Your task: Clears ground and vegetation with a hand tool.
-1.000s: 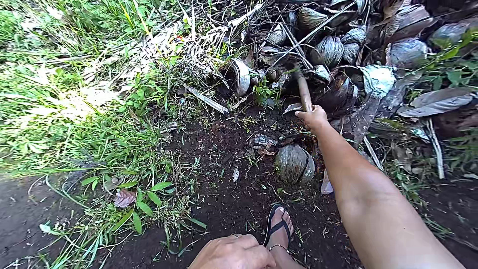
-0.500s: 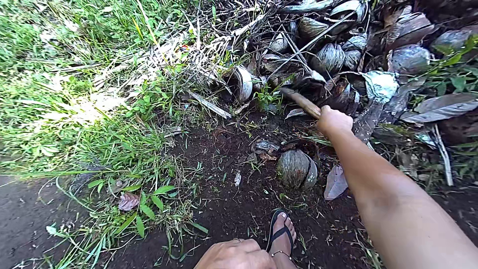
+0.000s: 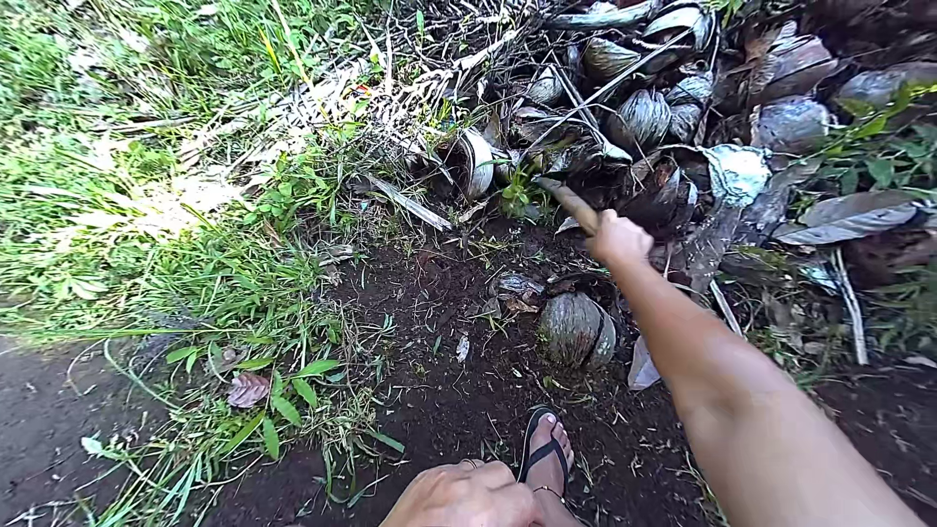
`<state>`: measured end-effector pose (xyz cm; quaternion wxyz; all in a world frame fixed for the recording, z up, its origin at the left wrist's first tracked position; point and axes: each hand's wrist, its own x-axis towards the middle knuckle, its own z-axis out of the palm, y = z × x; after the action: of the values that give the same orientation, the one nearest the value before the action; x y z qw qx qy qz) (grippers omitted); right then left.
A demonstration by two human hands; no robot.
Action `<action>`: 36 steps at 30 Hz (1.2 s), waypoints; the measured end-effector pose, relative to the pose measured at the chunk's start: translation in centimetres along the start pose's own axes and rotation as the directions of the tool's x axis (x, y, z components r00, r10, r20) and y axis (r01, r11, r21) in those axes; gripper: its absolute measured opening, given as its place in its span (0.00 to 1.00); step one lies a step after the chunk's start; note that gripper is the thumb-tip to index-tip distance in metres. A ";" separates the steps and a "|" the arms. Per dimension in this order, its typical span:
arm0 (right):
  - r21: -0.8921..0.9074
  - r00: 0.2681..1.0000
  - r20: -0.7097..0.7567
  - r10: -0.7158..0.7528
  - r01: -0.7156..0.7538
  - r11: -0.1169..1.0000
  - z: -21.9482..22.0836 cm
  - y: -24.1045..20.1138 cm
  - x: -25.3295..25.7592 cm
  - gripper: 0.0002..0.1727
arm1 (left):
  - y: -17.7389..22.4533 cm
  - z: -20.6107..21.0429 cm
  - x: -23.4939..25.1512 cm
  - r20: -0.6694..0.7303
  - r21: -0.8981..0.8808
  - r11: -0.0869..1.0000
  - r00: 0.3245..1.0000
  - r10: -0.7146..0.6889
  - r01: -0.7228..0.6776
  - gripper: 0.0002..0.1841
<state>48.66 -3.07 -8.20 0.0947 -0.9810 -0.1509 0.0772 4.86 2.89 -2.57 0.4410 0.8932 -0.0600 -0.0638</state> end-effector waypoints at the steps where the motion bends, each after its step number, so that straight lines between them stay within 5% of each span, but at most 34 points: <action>1: 0.142 0.999 0.047 -0.015 0.008 0.990 1.2 -0.9 -0.1 0.36 | 0.1 0.0 0.1 0.002 -0.010 1.000 1.000 0.010 -0.010 0.14; 3: 0.339 0.991 0.125 -0.044 -0.001 0.941 3.9 -2.9 -0.2 0.36 | 0.3 0.0 0.2 0.004 -0.033 0.999 1.000 0.028 -0.028 0.13; 9: 0.472 0.973 0.203 -0.113 0.004 0.882 10.0 -5.2 -0.7 0.40 | 0.3 0.0 0.4 0.000 -0.056 0.998 0.999 0.038 -0.038 0.13; 13: 0.642 0.949 0.257 -0.182 -0.026 0.767 7.1 -2.5 1.1 0.35 | 0.0 -0.6 -0.4 -0.020 -0.068 0.998 1.000 0.013 -0.015 0.13; 18: 0.602 0.990 0.128 0.054 -0.120 0.789 2.6 6.0 0.8 0.27 | 0.1 -1.9 -2.0 -0.087 -0.076 0.996 0.995 0.043 -0.050 0.13; 20: 0.605 0.994 0.081 0.068 -0.103 0.789 3.7 3.8 -0.3 0.28 | 0.7 -2.0 -2.2 -0.084 -0.090 0.993 0.994 0.066 -0.074 0.13; 25: 0.341 0.977 0.143 -0.160 0.103 0.934 5.6 -10.6 -3.9 0.24 | 1.0 -1.1 -1.7 -0.073 -0.078 0.994 0.995 0.072 -0.077 0.12; 27: 0.407 0.960 0.187 -0.207 0.116 0.906 7.1 -12.2 -4.2 0.25 | 0.6 -1.0 -1.6 -0.084 -0.044 0.997 0.994 0.063 -0.067 0.12; 29: 0.589 0.964 0.185 -0.192 0.048 0.807 8.0 -10.4 -4.4 0.26 | 0.2 -1.2 -1.8 -0.101 -0.024 0.997 0.992 0.071 -0.074 0.12; 31: 0.805 0.979 0.146 -0.141 -0.035 0.592 7.7 -8.1 -5.7 0.23 | 0.3 -1.5 -2.3 -0.100 -0.022 0.997 0.992 0.073 -0.075 0.12; 35: 0.962 0.988 0.151 -0.012 -0.150 -0.226 7.1 -4.3 -11.4 0.08 | 0.7 -1.4 -2.6 -0.102 -0.029 0.992 0.988 0.120 -0.123 0.12; 36: 0.928 0.986 0.159 -0.055 -0.168 -0.331 7.8 -3.5 -13.0 0.11 | 0.8 -1.2 -2.4 -0.108 -0.030 0.989 0.984 0.141 -0.145 0.12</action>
<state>33.98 -2.54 -13.39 0.8392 -0.4881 0.0180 0.2392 2.62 3.69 -1.07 0.4637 0.8803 -0.0993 0.0145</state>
